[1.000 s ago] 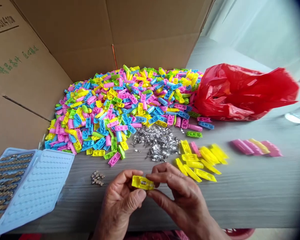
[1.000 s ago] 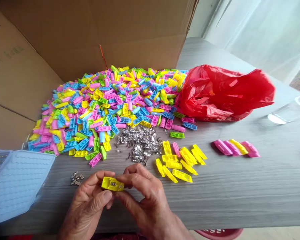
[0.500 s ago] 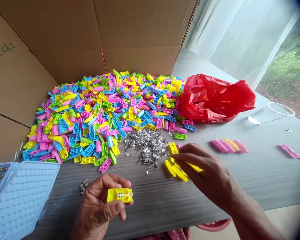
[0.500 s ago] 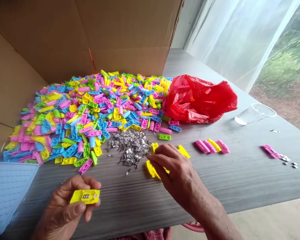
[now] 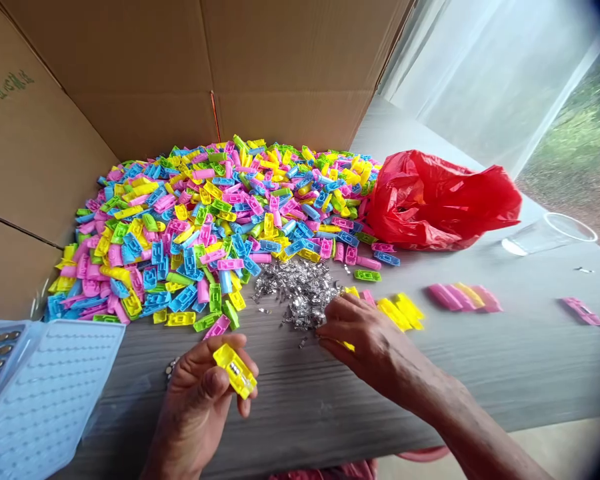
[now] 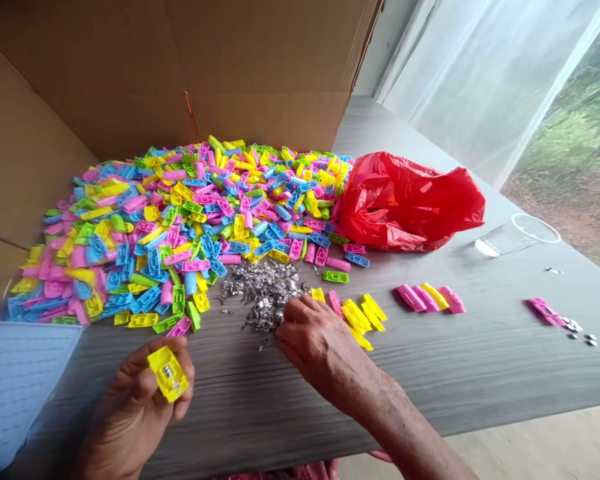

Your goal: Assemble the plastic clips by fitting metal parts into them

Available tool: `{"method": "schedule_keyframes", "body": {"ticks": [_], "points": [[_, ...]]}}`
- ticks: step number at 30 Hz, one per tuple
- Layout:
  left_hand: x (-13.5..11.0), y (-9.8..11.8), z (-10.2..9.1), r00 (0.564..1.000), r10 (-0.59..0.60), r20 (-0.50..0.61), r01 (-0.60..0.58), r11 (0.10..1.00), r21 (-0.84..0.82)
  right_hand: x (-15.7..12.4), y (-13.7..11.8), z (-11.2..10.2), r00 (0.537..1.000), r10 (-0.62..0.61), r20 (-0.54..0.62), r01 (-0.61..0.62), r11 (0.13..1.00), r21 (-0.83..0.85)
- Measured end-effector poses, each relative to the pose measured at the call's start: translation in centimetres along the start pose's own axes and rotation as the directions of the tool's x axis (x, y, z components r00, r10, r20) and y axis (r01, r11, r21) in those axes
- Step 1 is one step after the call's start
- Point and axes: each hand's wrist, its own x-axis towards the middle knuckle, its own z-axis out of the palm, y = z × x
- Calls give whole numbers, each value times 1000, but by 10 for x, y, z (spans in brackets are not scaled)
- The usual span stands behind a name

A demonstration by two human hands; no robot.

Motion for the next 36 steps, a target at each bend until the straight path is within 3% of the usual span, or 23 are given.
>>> {"method": "schedule_keyframes", "body": {"ticks": [8,14,27,36], "points": [[-3,-2,4,999,21,-45,-21,1000,-9,-8,-3,8,1000,6,-2,-6,1000,2],[-3,-5,11,997,38,-61,-40,998,-38,-10,-5,3,990,-34,-140,45,996,73],[-5,-7,12,996,49,-76,-53,998,-41,7,-16,8,992,-108,57,112,992,-57],[-5,-7,8,994,44,-100,-48,998,-32,15,-12,12,988,-130,78,131,991,-8]]}}
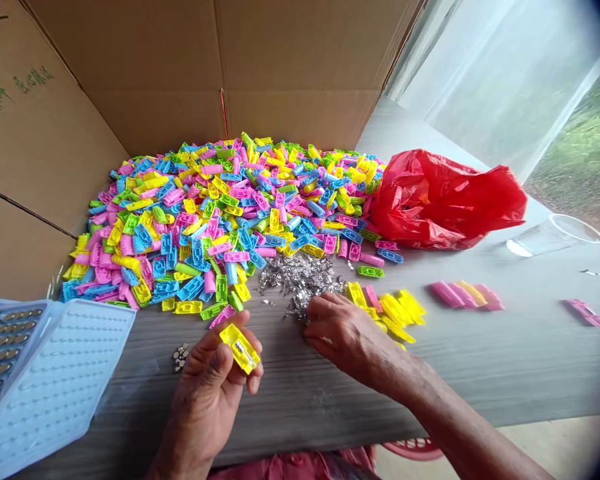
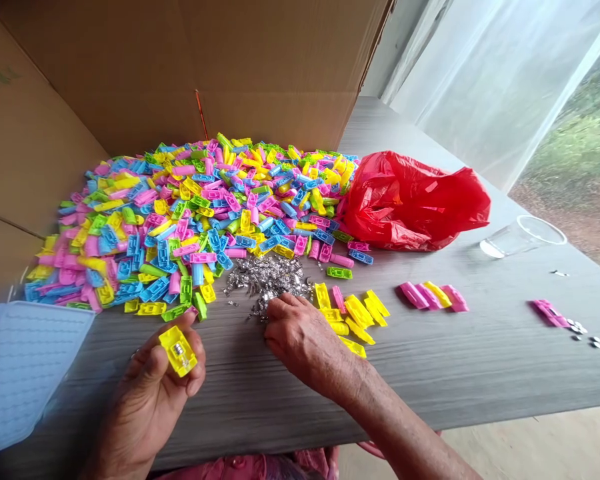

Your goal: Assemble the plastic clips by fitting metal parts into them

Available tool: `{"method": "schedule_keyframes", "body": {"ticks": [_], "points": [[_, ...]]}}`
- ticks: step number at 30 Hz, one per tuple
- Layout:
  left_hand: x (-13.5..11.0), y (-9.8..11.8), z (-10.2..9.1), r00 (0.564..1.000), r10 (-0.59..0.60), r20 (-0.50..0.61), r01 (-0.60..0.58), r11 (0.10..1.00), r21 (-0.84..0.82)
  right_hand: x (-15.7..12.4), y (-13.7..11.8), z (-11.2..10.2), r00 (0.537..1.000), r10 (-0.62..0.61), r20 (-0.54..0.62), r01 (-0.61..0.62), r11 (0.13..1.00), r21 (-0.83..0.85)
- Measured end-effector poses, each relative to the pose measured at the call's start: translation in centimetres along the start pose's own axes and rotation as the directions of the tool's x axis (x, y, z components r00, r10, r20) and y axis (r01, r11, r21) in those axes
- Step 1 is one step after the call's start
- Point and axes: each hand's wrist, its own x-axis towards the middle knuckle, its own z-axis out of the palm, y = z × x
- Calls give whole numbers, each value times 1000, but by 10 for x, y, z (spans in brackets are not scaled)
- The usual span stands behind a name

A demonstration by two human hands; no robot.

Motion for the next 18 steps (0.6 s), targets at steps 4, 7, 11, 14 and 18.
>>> {"method": "schedule_keyframes", "body": {"ticks": [4,7,11,14,18], "points": [[0,-1,-2,1000,-3,-1,3,1000,-5,3,1,3,999,-20,-31,21,999,40],[0,-2,0,1000,-7,9,7,1000,-23,5,1,5,996,-31,-83,38,995,90],[1,-2,4,1000,-25,1,25,998,-49,4,4,3,980,-11,-201,51,979,199],[2,-2,6,999,-41,1,41,997,-64,4,9,-2,964,19,-264,53,963,263],[3,-1,8,998,-54,14,55,995,-87,4,16,-5,961,23,-275,63,953,297]]}}
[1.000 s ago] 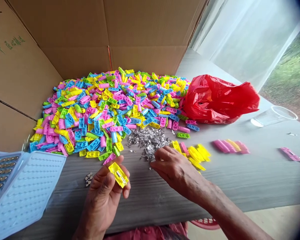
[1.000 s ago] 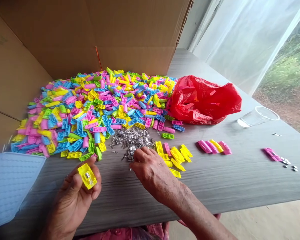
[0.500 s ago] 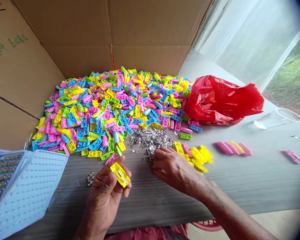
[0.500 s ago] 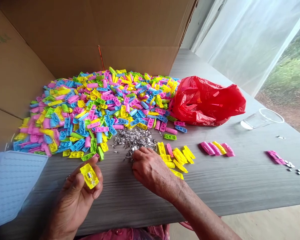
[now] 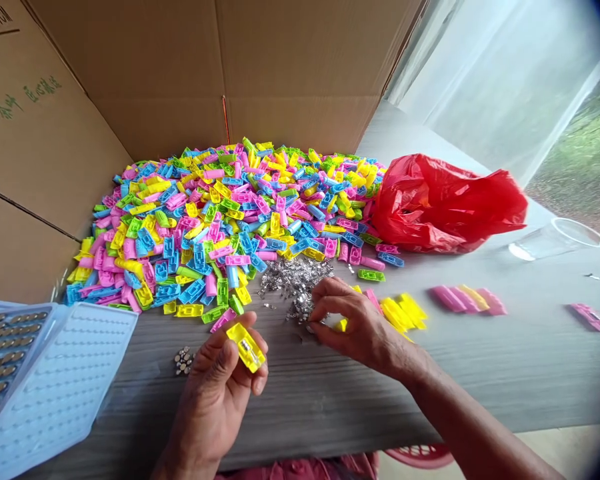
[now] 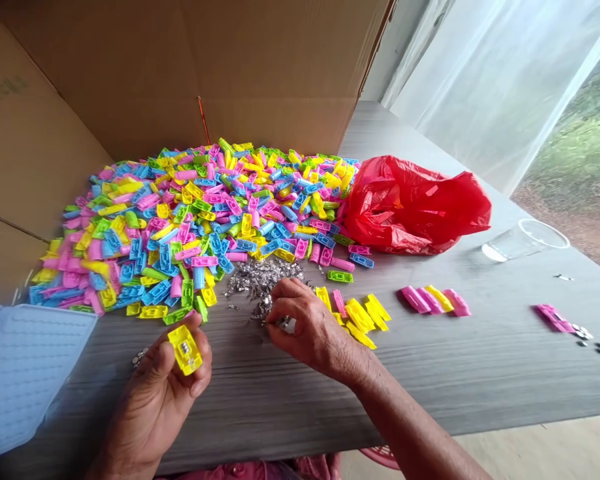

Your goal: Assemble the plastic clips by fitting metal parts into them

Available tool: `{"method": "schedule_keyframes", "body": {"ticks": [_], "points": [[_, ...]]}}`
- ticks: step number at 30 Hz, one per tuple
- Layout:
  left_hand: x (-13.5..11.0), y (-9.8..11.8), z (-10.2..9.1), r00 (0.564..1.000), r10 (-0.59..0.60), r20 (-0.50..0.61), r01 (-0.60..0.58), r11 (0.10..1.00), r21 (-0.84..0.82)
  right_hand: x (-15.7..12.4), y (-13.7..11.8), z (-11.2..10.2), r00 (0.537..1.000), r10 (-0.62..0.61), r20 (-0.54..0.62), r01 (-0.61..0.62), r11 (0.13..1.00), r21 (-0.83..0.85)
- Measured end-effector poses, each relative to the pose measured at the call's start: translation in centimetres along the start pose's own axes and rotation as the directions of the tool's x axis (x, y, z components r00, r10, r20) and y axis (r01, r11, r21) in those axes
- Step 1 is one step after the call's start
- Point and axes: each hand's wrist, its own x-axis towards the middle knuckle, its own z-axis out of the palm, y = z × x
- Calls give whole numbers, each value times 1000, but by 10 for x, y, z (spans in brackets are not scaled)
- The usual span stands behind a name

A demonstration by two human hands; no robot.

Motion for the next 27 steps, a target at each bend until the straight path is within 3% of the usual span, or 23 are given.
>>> {"method": "schedule_keyframes", "body": {"ticks": [4,9,14,17,21,27], "points": [[1,1,1,1000,-5,-16,5,1000,-28,0,-4,-2,999,-17,36,19,999,-32],[2,2,1,998,-31,-46,28,997,-68,7,-15,-5,967,-52,250,95,982,-164],[2,3,0,997,-58,-57,53,995,-84,17,-16,-3,926,-58,374,112,986,-124],[3,3,-1,996,-70,-62,65,994,-87,19,-14,-1,930,-80,358,112,991,-71],[3,6,0,996,-68,-51,63,994,-85,15,-12,0,964,-87,251,76,996,52],[4,6,4,999,-23,-42,19,996,-90,8,-9,5,996,3,90,-15,990,142]]}}
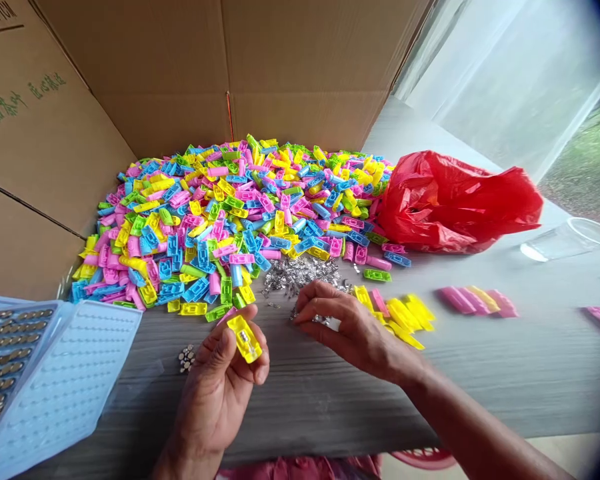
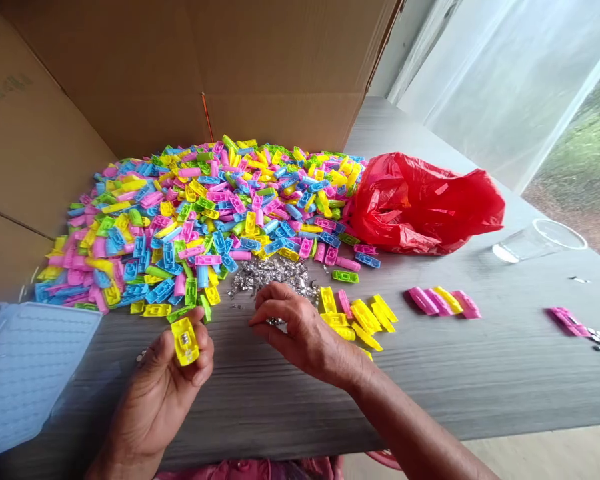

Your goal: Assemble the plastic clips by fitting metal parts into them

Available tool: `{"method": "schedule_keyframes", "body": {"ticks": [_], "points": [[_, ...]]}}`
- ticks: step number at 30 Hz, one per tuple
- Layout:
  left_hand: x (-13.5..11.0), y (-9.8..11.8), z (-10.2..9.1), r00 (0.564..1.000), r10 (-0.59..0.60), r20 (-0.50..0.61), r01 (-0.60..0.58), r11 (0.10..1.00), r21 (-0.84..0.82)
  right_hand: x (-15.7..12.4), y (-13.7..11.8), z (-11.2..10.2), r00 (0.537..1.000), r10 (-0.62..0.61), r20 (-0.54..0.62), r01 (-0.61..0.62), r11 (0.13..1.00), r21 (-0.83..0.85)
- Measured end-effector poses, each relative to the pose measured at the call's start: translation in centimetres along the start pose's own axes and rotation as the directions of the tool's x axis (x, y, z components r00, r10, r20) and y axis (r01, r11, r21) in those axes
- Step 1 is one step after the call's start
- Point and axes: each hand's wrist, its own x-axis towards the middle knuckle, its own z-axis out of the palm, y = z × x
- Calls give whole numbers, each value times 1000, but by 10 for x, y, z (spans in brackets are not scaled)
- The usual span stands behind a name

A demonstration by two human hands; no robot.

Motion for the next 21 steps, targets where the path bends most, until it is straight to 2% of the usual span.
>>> {"method": "schedule_keyframes", "body": {"ticks": [4,7,13,17,21], "points": [[0,5,-4,996,50,-78,-53,998,-39,-4,-9,-3,999,-2,-54,-2,997,-79],[-2,17,-9,978,137,-157,-151,986,-77,-7,-22,-3,997,-51,-52,42,985,-169],[-12,38,-14,944,298,-138,-306,951,-35,-4,-36,25,999,-10,47,16,992,-128],[-12,38,-14,950,280,-140,-289,956,-53,6,-35,46,988,-7,154,37,980,-196],[-10,35,-14,960,241,-140,-252,965,-66,17,-31,54,971,-42,234,104,960,-262]]}}
